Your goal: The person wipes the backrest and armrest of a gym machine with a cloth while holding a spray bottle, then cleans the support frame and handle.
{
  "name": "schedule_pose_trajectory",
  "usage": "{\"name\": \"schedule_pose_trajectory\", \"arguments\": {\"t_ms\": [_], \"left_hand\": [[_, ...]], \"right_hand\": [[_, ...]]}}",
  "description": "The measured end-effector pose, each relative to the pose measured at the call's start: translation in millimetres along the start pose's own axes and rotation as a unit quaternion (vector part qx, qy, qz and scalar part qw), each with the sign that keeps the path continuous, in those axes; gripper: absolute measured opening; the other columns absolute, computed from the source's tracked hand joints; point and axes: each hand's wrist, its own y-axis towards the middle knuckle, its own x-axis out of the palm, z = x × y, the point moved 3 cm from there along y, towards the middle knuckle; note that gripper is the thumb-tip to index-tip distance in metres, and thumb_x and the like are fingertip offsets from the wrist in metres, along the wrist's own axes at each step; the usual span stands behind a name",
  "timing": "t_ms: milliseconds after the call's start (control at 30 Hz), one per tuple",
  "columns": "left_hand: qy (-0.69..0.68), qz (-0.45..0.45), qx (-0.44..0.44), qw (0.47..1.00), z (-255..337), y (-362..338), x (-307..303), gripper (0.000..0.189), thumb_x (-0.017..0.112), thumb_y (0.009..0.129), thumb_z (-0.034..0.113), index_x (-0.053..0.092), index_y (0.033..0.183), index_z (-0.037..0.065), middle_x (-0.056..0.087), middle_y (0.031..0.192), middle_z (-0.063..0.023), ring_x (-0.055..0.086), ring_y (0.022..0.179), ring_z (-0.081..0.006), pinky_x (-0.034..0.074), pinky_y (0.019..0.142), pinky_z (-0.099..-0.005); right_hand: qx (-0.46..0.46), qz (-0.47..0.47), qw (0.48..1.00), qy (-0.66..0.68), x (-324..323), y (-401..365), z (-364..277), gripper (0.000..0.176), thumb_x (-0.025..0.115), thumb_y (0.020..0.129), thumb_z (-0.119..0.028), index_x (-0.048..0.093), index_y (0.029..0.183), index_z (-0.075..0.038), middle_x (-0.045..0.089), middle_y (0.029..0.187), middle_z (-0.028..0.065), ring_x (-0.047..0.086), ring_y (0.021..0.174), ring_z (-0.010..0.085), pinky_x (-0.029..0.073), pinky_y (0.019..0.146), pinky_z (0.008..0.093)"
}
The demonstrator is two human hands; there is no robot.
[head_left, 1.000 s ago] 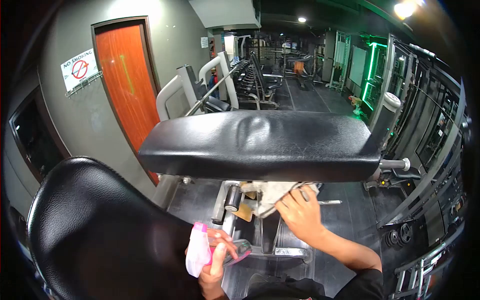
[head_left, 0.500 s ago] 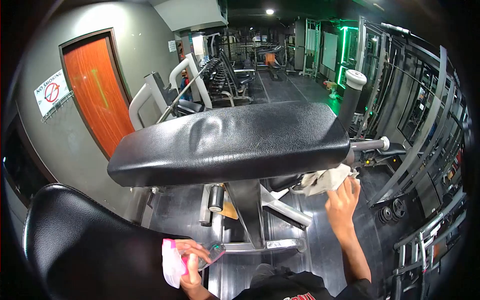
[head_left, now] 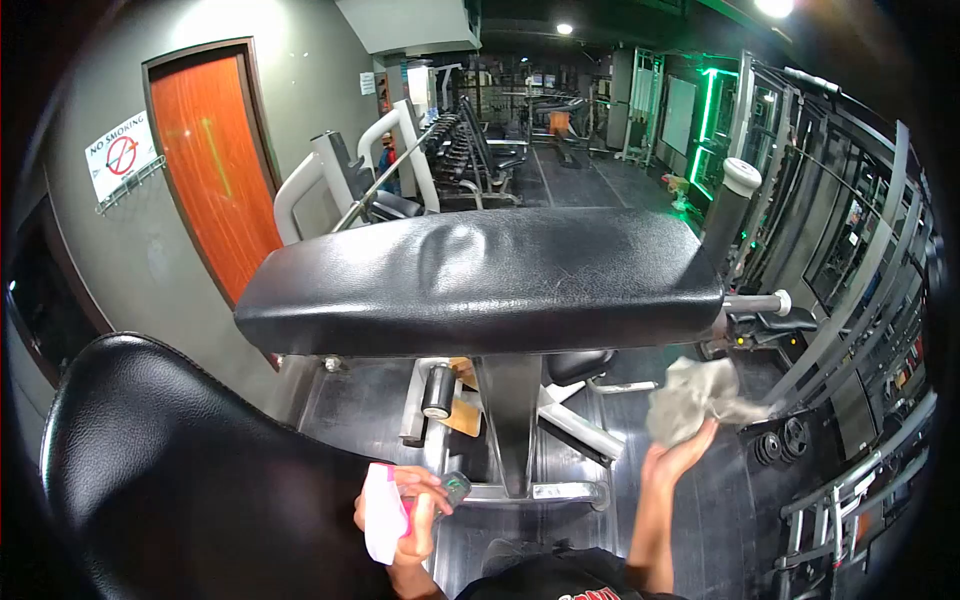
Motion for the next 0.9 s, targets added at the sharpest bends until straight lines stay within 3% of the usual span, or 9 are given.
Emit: {"name": "schedule_pose_trajectory", "arguments": {"t_ms": [167,233,300,400,500,633,700,767,900], "left_hand": [[-0.054,0.051,0.037,0.997,20,-4,4,0.016,0.058,0.075,-0.001,0.057,0.090,-0.006,0.061,0.079,-0.0207,0.064,0.063,-0.0247,0.055,0.050,-0.0319],[-0.103,0.034,0.048,0.993,25,-4,2,0.018,0.064,0.075,0.000,0.057,0.090,-0.006,0.061,0.079,-0.0215,0.065,0.064,-0.0250,0.055,0.049,-0.0328],[-0.134,0.047,0.031,0.989,33,-6,6,0.021,0.068,0.075,0.001,0.057,0.091,-0.006,0.062,0.078,-0.0218,0.064,0.060,-0.0248,0.055,0.049,-0.0320],[-0.105,-0.014,0.091,0.990,37,-1,5,0.019,0.072,0.072,0.003,0.059,0.085,-0.003,0.064,0.068,-0.0169,0.064,0.054,-0.0238,0.054,0.051,-0.0323],[-0.081,-0.038,0.094,0.991,38,0,1,0.019,0.073,0.069,0.002,0.060,0.082,-0.003,0.064,0.066,-0.0153,0.065,0.055,-0.0240,0.055,0.053,-0.0326],[-0.070,-0.052,0.091,0.992,40,-2,0,0.018,0.072,0.066,-0.001,0.060,0.080,-0.004,0.064,0.066,-0.0146,0.066,0.057,-0.0248,0.056,0.056,-0.0332],[-0.052,-0.065,0.101,0.991,44,-1,0,0.026,0.073,0.077,0.015,0.058,0.083,-0.006,0.062,0.066,-0.0178,0.061,0.048,-0.0268,0.055,0.050,-0.0388],[-0.097,-0.068,0.094,0.988,44,0,0,0.023,0.071,0.077,0.012,0.058,0.084,-0.006,0.063,0.067,-0.0182,0.062,0.050,-0.0282,0.056,0.051,-0.0392],[-0.084,-0.061,0.092,0.990,41,2,2,0.021,0.071,0.076,0.010,0.060,0.084,-0.007,0.063,0.066,-0.0180,0.063,0.050,-0.0282,0.056,0.051,-0.0390]], "right_hand": [[0.313,-0.140,0.926,0.158,36,-113,41,0.062,0.040,0.093,-0.053,0.036,0.139,-0.012,0.042,0.138,0.0089,0.046,0.125,0.0245,0.037,0.105,0.0427],[0.341,-0.249,0.905,0.044,53,-139,55,0.056,0.042,0.094,-0.049,0.040,0.135,-0.010,0.050,0.129,0.0082,0.051,0.118,0.0237,0.042,0.099,0.0396],[0.386,-0.282,0.876,-0.063,73,-157,58,0.029,0.058,0.091,-0.014,0.053,0.118,-0.004,0.060,0.109,0.0056,0.059,0.098,0.0164,0.050,0.083,0.0319],[0.104,-0.504,0.841,-0.168,110,-180,57,0.014,0.061,0.089,-0.009,0.062,0.100,0.001,0.064,0.089,0.0039,0.060,0.083,0.0137,0.047,0.075,0.0279],[-0.364,-0.637,0.666,-0.134,161,-198,51,0.049,0.064,0.067,0.006,0.062,0.114,-0.004,0.063,0.097,0.0136,0.063,0.083,0.0271,0.052,0.073,0.0349],[-0.350,-0.666,0.655,-0.062,200,-249,77,0.061,0.061,0.062,0.008,0.059,0.121,-0.008,0.061,0.109,0.0170,0.062,0.100,0.0338,0.051,0.085,0.0404],[-0.305,-0.691,0.655,-0.024,235,-272,78,0.059,0.060,0.065,0.008,0.058,0.122,-0.009,0.061,0.110,0.0156,0.060,0.105,0.0332,0.050,0.090,0.0419],[-0.327,-0.758,0.563,-0.025,267,-292,81,0.048,0.059,0.072,0.004,0.059,0.118,-0.009,0.061,0.116,0.0159,0.055,0.115,0.0316,0.043,0.100,0.0420],[-0.319,-0.780,0.537,0.013,277,-306,96,0.042,0.059,0.074,0.001,0.061,0.114,-0.012,0.060,0.120,0.0145,0.055,0.114,0.0315,0.044,0.098,0.0414]]}}
